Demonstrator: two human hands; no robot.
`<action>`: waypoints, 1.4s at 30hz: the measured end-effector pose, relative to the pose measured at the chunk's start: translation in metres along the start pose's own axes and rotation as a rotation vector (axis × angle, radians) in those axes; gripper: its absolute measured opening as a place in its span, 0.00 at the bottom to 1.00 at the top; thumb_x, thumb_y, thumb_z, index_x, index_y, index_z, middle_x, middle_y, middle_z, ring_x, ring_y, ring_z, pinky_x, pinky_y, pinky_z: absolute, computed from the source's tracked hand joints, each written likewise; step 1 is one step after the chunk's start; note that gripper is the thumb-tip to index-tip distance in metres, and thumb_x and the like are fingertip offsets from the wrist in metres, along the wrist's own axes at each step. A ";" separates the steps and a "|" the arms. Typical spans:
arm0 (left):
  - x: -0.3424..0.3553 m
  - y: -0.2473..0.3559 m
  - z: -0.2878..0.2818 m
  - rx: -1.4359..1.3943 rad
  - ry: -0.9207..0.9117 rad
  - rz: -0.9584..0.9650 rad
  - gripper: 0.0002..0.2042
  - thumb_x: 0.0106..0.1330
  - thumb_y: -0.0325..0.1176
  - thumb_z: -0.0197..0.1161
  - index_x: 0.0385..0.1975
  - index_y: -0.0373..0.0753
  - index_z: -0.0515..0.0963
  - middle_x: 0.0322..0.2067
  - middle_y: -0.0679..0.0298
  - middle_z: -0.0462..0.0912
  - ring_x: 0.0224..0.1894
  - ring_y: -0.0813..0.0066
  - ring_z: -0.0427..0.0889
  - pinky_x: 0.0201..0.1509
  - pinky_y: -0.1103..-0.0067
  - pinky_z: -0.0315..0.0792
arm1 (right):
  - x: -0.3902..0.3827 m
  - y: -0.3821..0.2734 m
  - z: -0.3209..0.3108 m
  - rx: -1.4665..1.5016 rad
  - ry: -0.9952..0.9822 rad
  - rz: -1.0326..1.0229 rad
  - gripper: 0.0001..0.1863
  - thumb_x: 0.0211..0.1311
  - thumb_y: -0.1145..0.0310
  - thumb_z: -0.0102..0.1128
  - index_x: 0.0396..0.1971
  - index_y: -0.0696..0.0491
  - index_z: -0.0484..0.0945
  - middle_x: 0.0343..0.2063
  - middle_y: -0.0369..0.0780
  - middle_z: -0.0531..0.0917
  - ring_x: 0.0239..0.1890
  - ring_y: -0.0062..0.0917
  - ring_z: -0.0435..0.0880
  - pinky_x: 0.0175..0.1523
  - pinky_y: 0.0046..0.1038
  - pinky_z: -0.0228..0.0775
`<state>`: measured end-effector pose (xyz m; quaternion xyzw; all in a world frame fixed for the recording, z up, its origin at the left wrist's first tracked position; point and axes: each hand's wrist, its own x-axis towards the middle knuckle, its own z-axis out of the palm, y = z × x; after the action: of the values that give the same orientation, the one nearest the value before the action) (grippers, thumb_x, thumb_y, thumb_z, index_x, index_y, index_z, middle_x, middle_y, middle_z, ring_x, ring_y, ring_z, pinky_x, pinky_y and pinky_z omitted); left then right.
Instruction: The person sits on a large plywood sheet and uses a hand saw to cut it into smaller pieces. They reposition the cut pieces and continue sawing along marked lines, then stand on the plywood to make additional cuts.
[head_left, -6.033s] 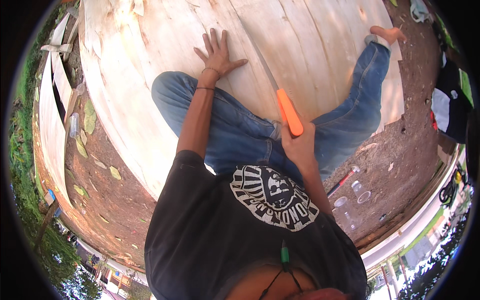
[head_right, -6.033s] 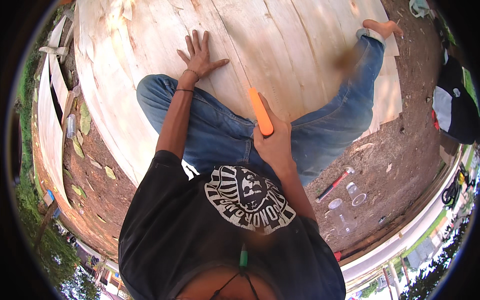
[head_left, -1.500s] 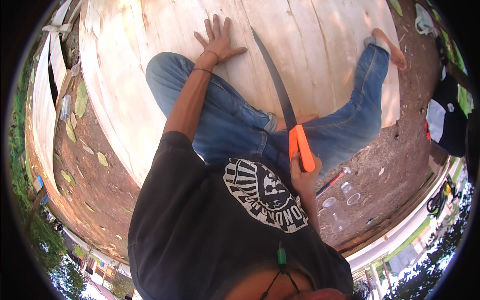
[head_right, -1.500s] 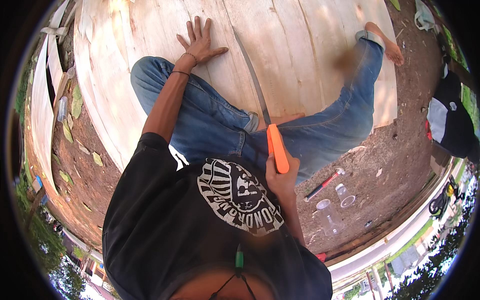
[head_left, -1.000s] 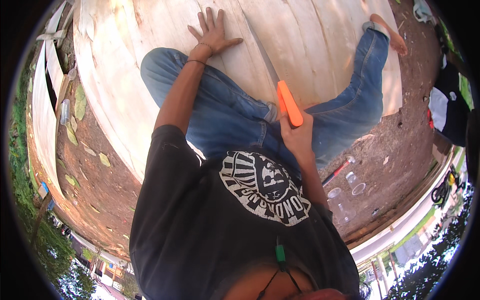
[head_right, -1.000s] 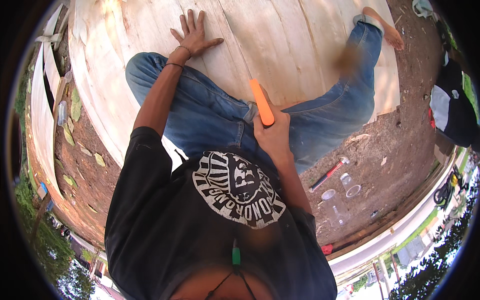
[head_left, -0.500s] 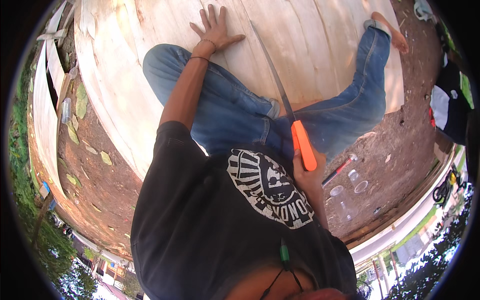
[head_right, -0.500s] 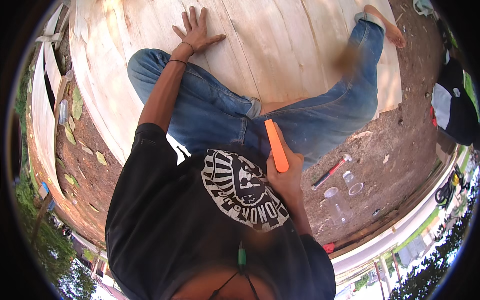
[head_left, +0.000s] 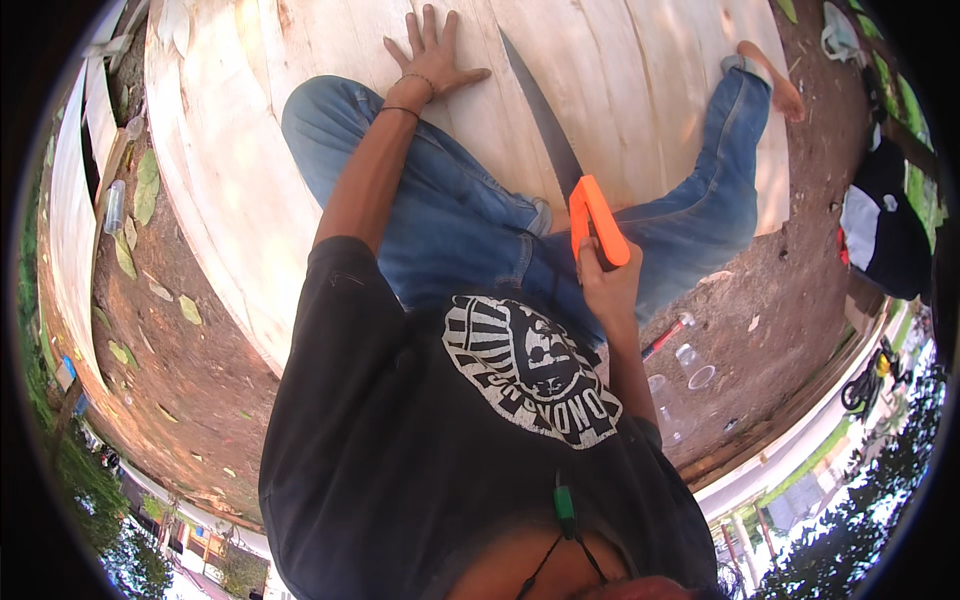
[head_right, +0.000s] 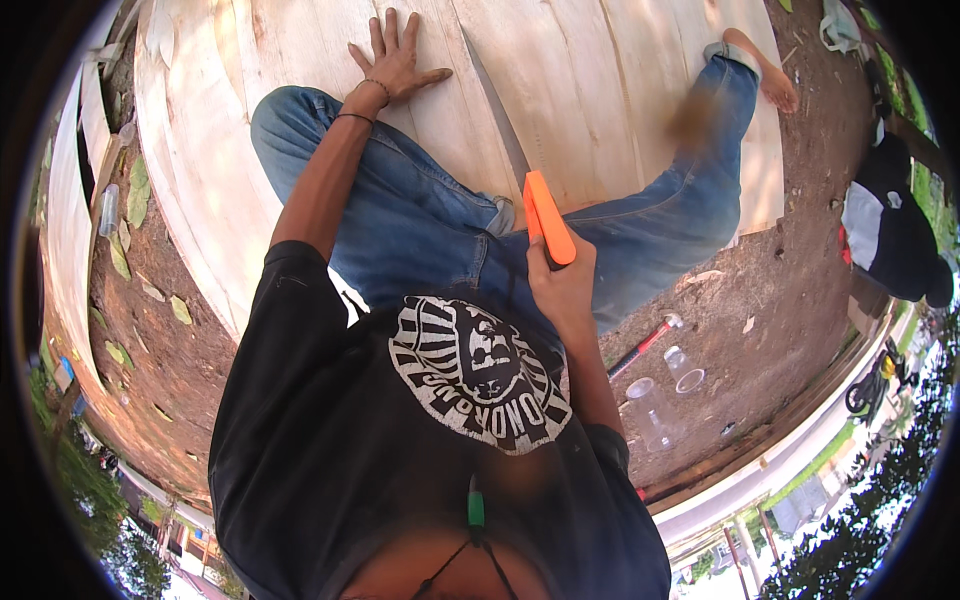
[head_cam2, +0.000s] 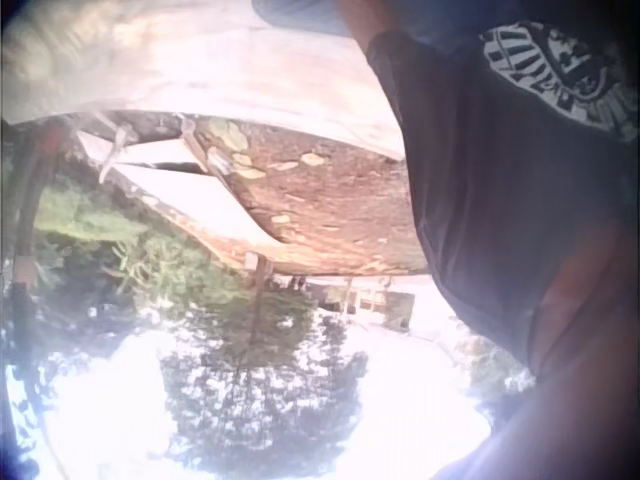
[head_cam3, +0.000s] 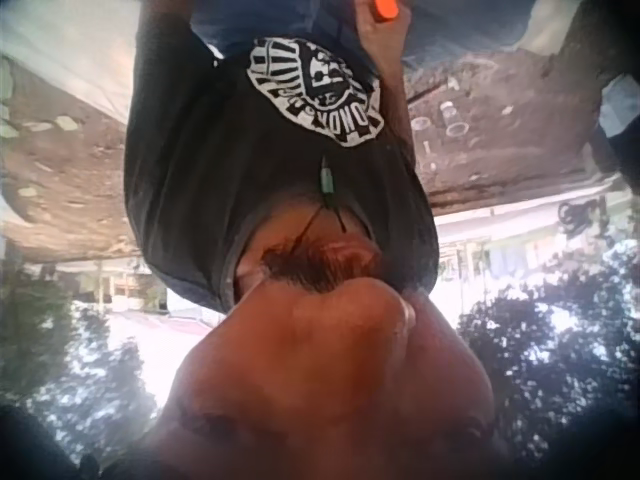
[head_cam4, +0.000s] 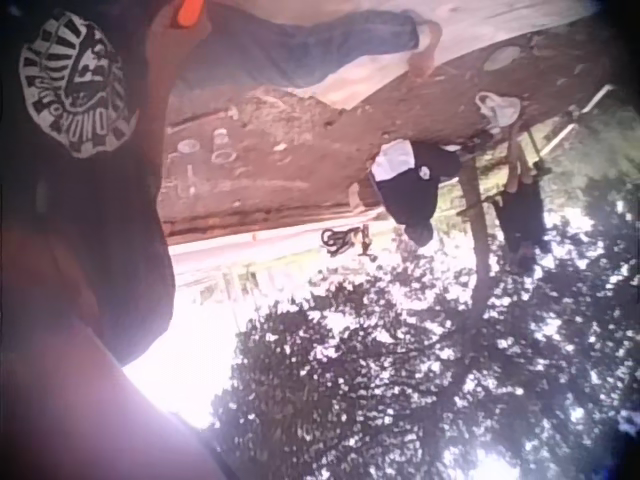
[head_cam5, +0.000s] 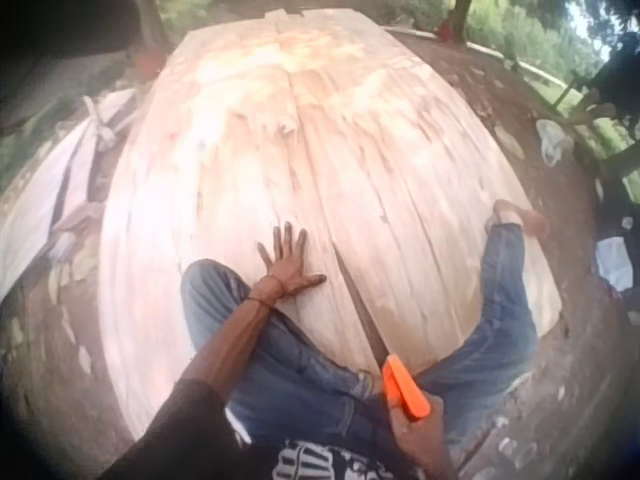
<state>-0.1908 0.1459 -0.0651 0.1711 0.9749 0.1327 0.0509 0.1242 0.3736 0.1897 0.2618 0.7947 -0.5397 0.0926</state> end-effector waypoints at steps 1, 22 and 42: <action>-0.002 0.000 -0.002 -0.004 -0.006 0.012 0.62 0.50 0.77 0.66 0.81 0.52 0.43 0.80 0.47 0.29 0.80 0.42 0.18 0.68 0.28 0.18 | -0.005 0.001 -0.004 -0.022 -0.018 0.028 0.15 0.65 0.78 0.57 0.50 0.64 0.81 0.18 0.35 0.73 0.22 0.15 0.68 0.28 0.24 0.63; -0.005 0.040 -0.050 -0.108 -0.207 -0.186 0.65 0.50 0.79 0.60 0.81 0.42 0.42 0.81 0.49 0.26 0.80 0.43 0.16 0.70 0.30 0.17 | -0.037 -0.023 -0.011 -0.038 0.047 -0.028 0.11 0.69 0.77 0.59 0.23 0.58 0.74 0.14 0.30 0.73 0.15 0.13 0.70 0.21 0.21 0.59; -0.194 -0.148 -0.116 -0.247 0.392 -0.643 0.32 0.81 0.48 0.40 0.76 0.32 0.54 0.77 0.40 0.49 0.80 0.36 0.41 0.78 0.43 0.33 | 0.013 -0.104 -0.019 0.039 0.044 0.135 0.09 0.68 0.69 0.63 0.36 0.61 0.77 0.13 0.31 0.70 0.14 0.13 0.67 0.20 0.22 0.61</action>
<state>-0.0736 -0.0835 0.0156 -0.1790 0.9468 0.2562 -0.0770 0.0625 0.3661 0.2758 0.3283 0.7665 -0.5417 0.1059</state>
